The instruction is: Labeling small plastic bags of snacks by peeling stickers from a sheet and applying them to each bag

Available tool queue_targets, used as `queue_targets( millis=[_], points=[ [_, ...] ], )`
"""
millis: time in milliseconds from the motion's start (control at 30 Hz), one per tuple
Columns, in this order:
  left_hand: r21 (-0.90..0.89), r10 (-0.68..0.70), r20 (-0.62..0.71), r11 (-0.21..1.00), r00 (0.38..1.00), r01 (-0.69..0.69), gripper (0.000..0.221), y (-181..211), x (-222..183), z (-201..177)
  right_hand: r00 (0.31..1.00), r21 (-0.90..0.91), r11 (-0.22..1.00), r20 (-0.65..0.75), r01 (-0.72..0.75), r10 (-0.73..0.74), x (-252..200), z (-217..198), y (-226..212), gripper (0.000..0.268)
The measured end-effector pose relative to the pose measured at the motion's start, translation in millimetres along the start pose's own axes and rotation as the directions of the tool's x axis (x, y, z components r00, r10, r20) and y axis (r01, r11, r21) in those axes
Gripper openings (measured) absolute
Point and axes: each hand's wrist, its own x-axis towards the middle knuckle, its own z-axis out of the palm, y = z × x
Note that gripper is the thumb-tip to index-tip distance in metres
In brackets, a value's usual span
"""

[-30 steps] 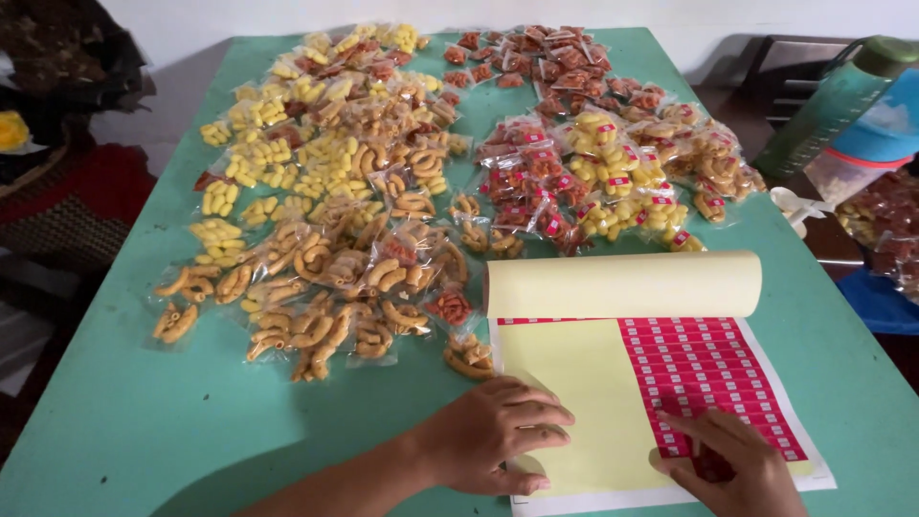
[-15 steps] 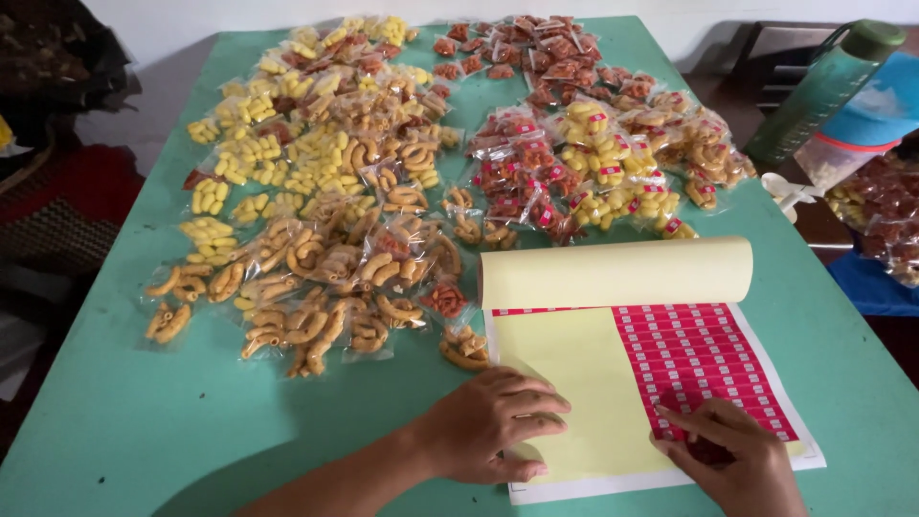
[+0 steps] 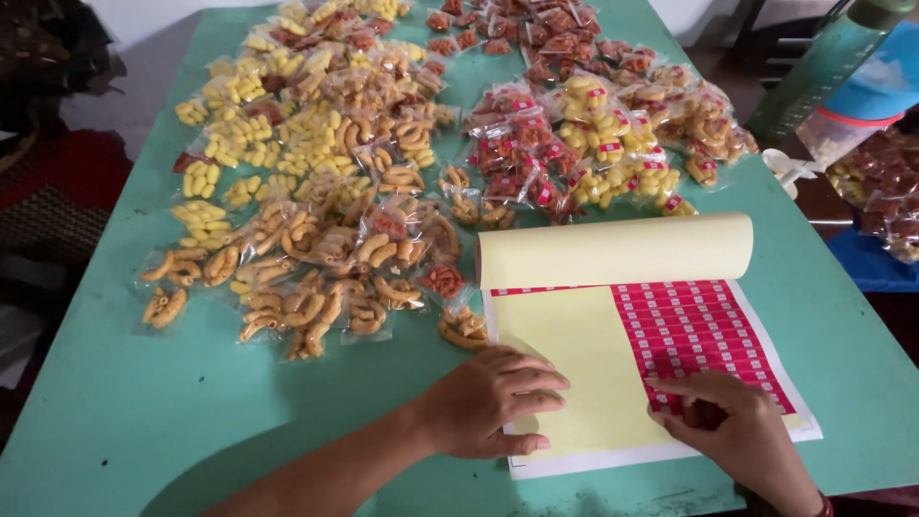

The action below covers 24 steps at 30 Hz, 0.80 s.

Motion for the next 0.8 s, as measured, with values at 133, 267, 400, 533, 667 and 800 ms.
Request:
queue_targets(
  millis=[133, 267, 400, 533, 667, 800],
  points=[
    [0.015, 0.01, -0.017, 1.0, 1.0, -0.01, 0.05, -4, -3, 4, 0.98, 0.024, 0.985, 0.103, -0.174, 0.17, 8, -5, -5, 0.04],
    [0.03, 0.014, -0.027, 0.999, 1.0, -0.014, 0.05, -2, -3, 1, 0.97, -0.028, 0.975, 0.101, -0.219, 0.221, 11, -2, 1, 0.043],
    [0.03, 0.02, -0.023, 0.999, 1.0, -0.019, 0.049, -4, -3, 3, 0.955, -0.063, 0.964, 0.133, -0.259, 0.265, 15, -5, -4, 0.044],
    [0.029, 0.007, -0.014, 1.0, 1.0, -0.006, 0.048, -4, -5, 6, 0.913, -0.128, 0.935, 0.206, -0.331, 0.352, 21, -12, -19, 0.047],
    [-0.001, -0.012, 0.008, 1.0, 1.0, 0.012, 0.054, -6, -7, 7, 0.946, -0.093, 0.958, 0.161, -0.27, 0.282, 17, -5, -2, 0.043],
    [0.023, -0.007, 0.003, 1.0, 1.0, 0.007, 0.054, -8, -7, 8, 0.958, -0.063, 0.971, 0.159, -0.23, 0.237, 16, -6, -5, 0.042]
  ],
)
